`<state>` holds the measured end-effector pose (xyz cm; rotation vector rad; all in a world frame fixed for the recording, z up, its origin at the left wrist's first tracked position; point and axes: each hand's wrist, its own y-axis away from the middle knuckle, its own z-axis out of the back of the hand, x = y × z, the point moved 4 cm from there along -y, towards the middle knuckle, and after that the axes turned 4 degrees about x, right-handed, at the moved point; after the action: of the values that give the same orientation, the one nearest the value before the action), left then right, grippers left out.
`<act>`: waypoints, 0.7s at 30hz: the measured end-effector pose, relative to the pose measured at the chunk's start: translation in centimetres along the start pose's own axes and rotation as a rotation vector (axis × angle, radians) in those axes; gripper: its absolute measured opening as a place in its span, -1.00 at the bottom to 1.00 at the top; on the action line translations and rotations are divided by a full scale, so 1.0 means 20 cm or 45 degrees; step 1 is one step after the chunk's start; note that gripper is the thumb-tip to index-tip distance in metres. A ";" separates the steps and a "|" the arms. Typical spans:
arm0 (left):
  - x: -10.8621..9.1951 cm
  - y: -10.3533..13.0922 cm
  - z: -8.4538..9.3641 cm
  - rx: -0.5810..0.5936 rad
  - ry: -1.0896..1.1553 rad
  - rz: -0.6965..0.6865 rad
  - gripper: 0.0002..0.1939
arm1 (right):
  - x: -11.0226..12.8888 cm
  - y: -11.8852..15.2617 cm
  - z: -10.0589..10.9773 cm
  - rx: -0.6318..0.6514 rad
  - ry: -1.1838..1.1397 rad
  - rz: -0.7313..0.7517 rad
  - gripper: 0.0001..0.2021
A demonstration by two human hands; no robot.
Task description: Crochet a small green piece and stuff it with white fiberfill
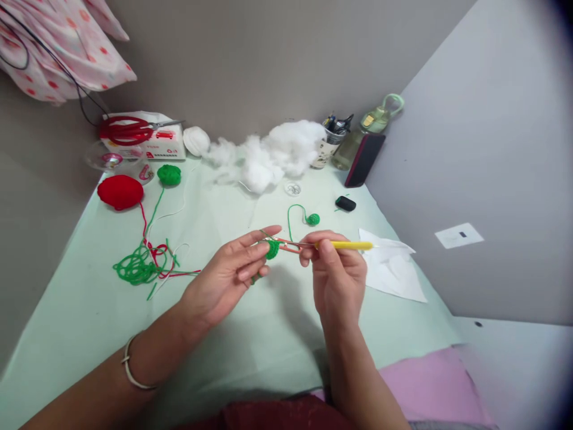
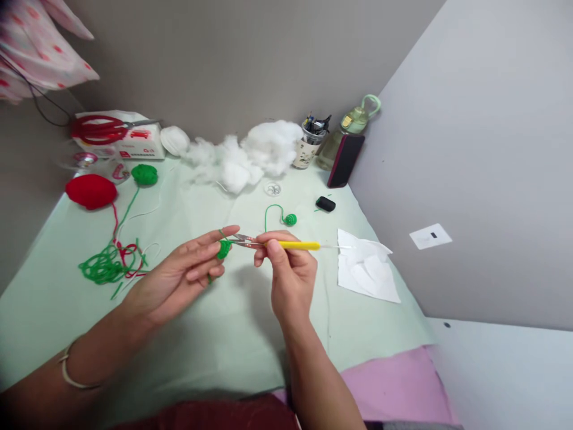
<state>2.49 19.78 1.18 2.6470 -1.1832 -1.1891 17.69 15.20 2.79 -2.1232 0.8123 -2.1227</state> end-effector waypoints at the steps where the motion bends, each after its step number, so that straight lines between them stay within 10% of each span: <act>1: -0.01 0.00 0.00 0.001 -0.034 -0.021 -0.69 | -0.01 -0.01 0.00 0.014 -0.099 -0.078 -0.81; 14: -0.01 0.01 0.01 -0.063 -0.277 -0.108 -0.65 | -0.04 0.00 0.00 0.096 -0.131 -0.151 -0.80; 21: -0.03 0.01 0.01 -0.101 -0.364 -0.211 -0.65 | 0.04 0.02 -0.02 0.112 0.114 0.132 -0.80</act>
<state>1.94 20.02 1.49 2.6235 -0.9338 -1.6511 17.12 14.67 3.41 -1.9128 0.8019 -2.1715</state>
